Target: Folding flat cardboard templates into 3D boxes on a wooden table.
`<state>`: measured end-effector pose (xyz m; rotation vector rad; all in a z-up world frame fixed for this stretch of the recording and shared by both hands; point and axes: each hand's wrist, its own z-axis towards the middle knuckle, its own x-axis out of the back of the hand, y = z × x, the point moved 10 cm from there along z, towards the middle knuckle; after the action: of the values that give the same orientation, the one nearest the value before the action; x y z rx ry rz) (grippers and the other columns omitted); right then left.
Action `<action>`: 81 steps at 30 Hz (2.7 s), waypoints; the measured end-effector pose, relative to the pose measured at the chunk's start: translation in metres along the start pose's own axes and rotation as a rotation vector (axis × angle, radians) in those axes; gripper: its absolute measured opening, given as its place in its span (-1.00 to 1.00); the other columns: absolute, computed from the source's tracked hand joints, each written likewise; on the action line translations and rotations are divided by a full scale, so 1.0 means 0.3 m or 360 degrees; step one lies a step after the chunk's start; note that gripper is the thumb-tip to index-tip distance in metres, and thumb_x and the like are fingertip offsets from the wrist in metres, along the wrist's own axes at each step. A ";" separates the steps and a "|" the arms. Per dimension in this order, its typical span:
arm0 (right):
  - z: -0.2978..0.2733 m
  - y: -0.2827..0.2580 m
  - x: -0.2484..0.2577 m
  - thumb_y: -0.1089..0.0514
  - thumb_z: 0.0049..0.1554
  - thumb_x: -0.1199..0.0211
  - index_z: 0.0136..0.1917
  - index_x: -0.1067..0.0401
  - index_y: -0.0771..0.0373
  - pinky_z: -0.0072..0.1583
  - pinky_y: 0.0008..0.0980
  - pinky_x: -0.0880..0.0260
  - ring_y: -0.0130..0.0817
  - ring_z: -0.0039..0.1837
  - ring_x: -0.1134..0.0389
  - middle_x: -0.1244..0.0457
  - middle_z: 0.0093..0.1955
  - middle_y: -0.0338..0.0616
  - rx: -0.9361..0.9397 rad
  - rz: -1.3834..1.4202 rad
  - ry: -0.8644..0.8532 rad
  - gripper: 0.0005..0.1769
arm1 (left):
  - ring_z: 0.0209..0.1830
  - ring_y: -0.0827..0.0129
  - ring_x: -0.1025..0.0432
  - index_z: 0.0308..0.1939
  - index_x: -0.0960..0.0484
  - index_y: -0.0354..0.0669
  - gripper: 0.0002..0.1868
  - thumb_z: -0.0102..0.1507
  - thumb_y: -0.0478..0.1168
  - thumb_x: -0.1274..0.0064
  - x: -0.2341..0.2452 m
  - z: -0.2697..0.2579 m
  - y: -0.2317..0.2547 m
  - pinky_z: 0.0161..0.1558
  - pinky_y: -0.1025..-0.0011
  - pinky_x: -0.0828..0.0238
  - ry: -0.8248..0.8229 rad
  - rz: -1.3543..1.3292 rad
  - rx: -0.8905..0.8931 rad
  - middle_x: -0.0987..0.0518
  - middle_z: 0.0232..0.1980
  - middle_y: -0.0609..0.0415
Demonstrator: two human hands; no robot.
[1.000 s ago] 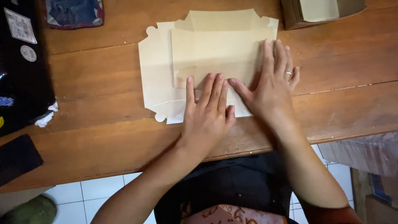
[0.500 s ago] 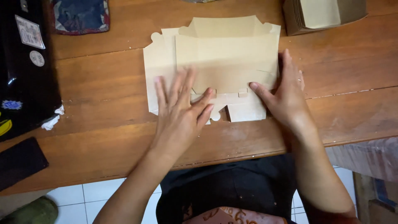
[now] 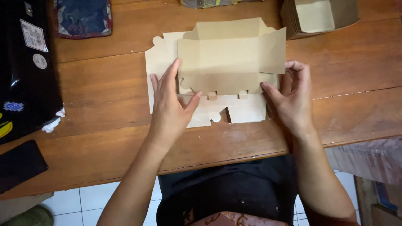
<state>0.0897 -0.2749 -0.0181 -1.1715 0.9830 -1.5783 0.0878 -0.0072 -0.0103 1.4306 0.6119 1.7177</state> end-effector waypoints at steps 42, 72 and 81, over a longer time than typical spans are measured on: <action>0.206 0.055 -0.099 0.18 0.07 -0.35 -0.05 -0.40 0.14 -0.03 -0.52 -0.43 -0.57 -0.06 -0.37 -0.38 -0.08 -0.31 -0.0761 -0.0290 -0.0416 -0.81 | -0.09 0.42 -0.34 0.21 -0.40 -0.02 -0.43 0.16 -0.08 -0.20 -0.023 0.221 -0.029 0.03 0.46 -0.31 -0.0261 -0.0114 0.0372 -0.48 0.02 0.14; 0.367 0.113 -0.173 0.14 0.03 -0.40 0.07 -0.44 0.02 0.11 -0.43 -0.12 -0.36 0.03 -0.25 -0.27 0.14 -0.29 -0.0184 -0.1056 -0.0987 -0.67 | 0.21 0.37 -0.25 0.00 -0.50 0.19 -0.66 0.16 -0.23 -0.10 -0.118 0.360 -0.086 0.17 0.27 -0.03 -0.1031 0.0384 0.0125 -0.48 0.14 0.24; 0.283 0.004 -0.144 0.10 0.13 -0.45 -0.25 -0.38 -0.05 0.13 -0.22 0.07 -0.38 -0.06 -0.22 -0.31 -0.20 -0.57 0.0478 -0.1142 -0.0721 -0.75 | -0.19 0.18 -0.25 -0.31 -0.38 -0.14 -0.83 0.31 -0.34 -0.05 -0.051 0.232 0.051 -0.12 0.28 -0.19 -0.0517 0.0372 -0.0850 -0.42 -0.31 0.11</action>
<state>0.1781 -0.2402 -0.0101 -1.6620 0.0043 -1.7866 0.1512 -0.0370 0.0099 1.3751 -0.1903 1.6073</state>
